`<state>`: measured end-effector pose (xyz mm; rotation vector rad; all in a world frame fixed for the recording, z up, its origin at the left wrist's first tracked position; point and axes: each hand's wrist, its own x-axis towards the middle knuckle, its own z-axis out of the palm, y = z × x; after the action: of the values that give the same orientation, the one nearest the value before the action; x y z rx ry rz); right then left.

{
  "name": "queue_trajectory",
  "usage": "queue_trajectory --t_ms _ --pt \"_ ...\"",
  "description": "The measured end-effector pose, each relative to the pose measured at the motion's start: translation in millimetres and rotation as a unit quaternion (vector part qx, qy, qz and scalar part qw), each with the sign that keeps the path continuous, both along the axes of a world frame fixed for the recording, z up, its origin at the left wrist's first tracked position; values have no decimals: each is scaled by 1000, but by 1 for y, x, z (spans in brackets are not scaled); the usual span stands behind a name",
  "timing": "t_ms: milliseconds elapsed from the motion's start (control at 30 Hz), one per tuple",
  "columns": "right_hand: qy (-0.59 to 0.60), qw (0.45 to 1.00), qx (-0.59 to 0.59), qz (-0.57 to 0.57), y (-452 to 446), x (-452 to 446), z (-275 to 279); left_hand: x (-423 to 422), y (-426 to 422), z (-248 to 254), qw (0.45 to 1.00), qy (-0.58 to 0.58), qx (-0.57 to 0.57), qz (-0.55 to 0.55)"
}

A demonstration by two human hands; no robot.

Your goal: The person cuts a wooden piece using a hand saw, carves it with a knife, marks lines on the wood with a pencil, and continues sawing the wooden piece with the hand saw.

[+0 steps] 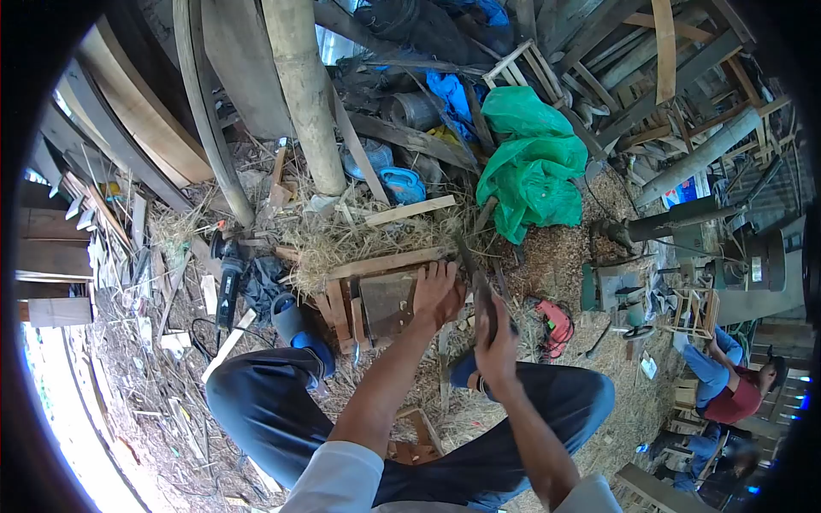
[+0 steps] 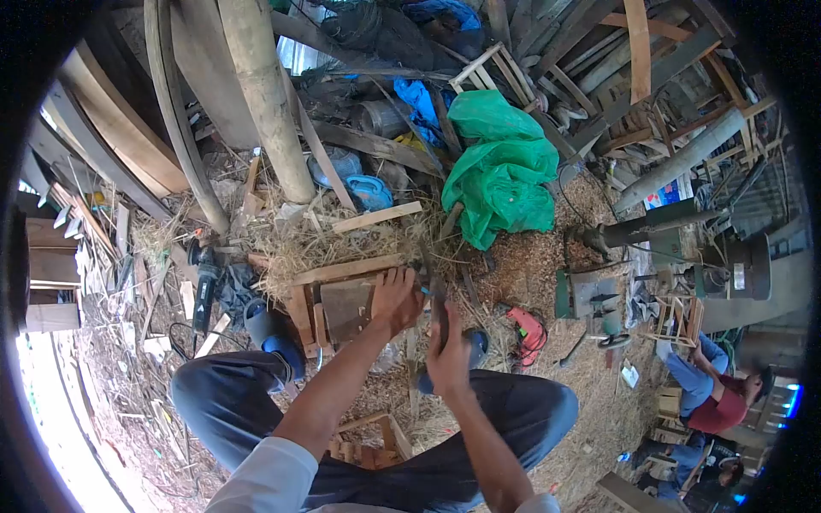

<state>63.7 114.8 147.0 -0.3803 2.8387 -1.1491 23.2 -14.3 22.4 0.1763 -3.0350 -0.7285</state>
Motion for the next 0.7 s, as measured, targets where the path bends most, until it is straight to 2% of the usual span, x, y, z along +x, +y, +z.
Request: queue_trajectory --t_ms 100,200,300,333,400,467,500,567,600,633,700 --pt "-27 999 7 -19 0 13 21 -3 -3 4 1000 28 -6 1" --pt "-74 994 85 2 -3 4 100 0 3 3 999 38 5 8" --pt "-131 989 68 8 -7 -6 163 -2 5 -14 996 81 -24 21" --pt "-134 989 69 4 -7 -11 159 -2 5 -15 996 80 -19 22" --pt "-7 997 67 44 -7 -23 136 -3 0 -13 997 77 -17 22" --pt "-18 998 65 5 -8 -31 50 -2 3 3 1000 18 19 9" --pt "-16 998 54 -29 -13 -37 27 2 6 2 999 27 16 10" --pt "-19 999 22 -22 -23 -48 35 -4 2 -7 992 114 -33 33" --pt "-59 998 8 -37 -14 -32 36 -2 0 0 999 47 -8 7" --pt "-54 997 5 -50 -7 -15 28 -2 -1 6 999 53 -9 -5" --pt "90 995 -30 -23 8 10 5 -5 0 12 999 -34 -5 -2"
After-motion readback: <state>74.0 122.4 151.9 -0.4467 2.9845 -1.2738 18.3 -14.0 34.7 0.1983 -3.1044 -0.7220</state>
